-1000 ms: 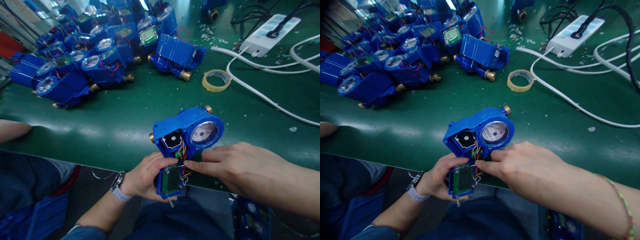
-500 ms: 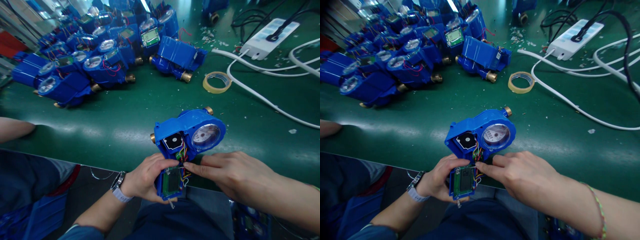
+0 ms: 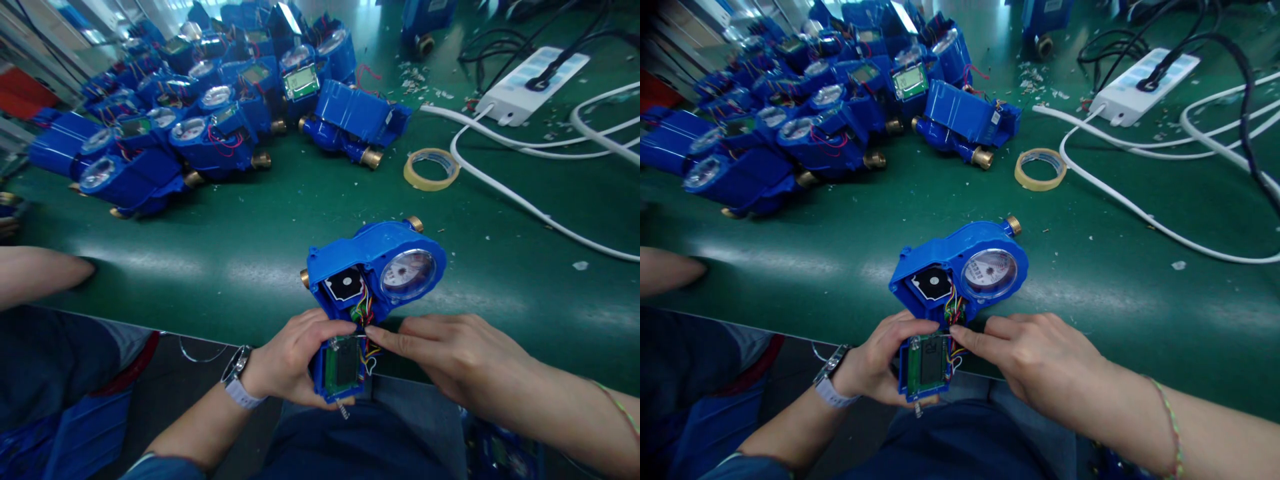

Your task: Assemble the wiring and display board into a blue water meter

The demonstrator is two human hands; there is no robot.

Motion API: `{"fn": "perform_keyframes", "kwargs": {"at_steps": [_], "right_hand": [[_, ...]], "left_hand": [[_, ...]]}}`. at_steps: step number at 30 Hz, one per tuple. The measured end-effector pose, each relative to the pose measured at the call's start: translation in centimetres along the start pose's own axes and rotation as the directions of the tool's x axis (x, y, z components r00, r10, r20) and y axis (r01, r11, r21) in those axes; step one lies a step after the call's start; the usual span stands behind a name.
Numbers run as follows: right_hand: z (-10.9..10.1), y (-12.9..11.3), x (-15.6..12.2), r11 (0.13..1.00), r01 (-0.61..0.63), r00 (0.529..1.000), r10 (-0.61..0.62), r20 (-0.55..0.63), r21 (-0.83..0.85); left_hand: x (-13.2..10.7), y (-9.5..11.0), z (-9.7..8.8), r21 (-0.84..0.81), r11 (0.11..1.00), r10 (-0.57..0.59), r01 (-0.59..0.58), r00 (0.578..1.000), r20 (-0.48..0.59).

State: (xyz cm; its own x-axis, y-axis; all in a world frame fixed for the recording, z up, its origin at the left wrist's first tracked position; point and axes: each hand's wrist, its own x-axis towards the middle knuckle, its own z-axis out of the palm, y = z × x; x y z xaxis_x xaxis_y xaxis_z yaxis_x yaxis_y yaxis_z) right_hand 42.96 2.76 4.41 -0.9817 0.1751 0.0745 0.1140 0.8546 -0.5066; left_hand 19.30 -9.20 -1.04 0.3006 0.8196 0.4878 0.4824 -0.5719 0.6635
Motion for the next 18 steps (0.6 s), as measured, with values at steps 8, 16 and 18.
{"fn": "perform_keyframes", "kwargs": {"at_steps": [8, 16, 18], "right_hand": [[-1.6, 1.1, 0.8, 0.990, -0.023, 0.993, 0.007, 0.117, 0.142], [-2.9, 1.7, 1.4, 0.995, 0.009, 0.982, -0.028, 0.188, 0.099], [-2.8, 1.7, 1.4, 0.997, 0.015, 0.983, -0.029, 0.182, 0.079]], "left_hand": [[0.2, -0.2, -0.1, 0.018, 1.000, -0.009, 0.010, 1.000, -0.019], [0.3, -0.3, -0.1, -0.029, 1.000, -0.013, 0.013, 1.000, 0.004], [0.3, -0.4, -0.1, -0.029, 0.999, -0.018, 0.019, 1.000, 0.010]]}}
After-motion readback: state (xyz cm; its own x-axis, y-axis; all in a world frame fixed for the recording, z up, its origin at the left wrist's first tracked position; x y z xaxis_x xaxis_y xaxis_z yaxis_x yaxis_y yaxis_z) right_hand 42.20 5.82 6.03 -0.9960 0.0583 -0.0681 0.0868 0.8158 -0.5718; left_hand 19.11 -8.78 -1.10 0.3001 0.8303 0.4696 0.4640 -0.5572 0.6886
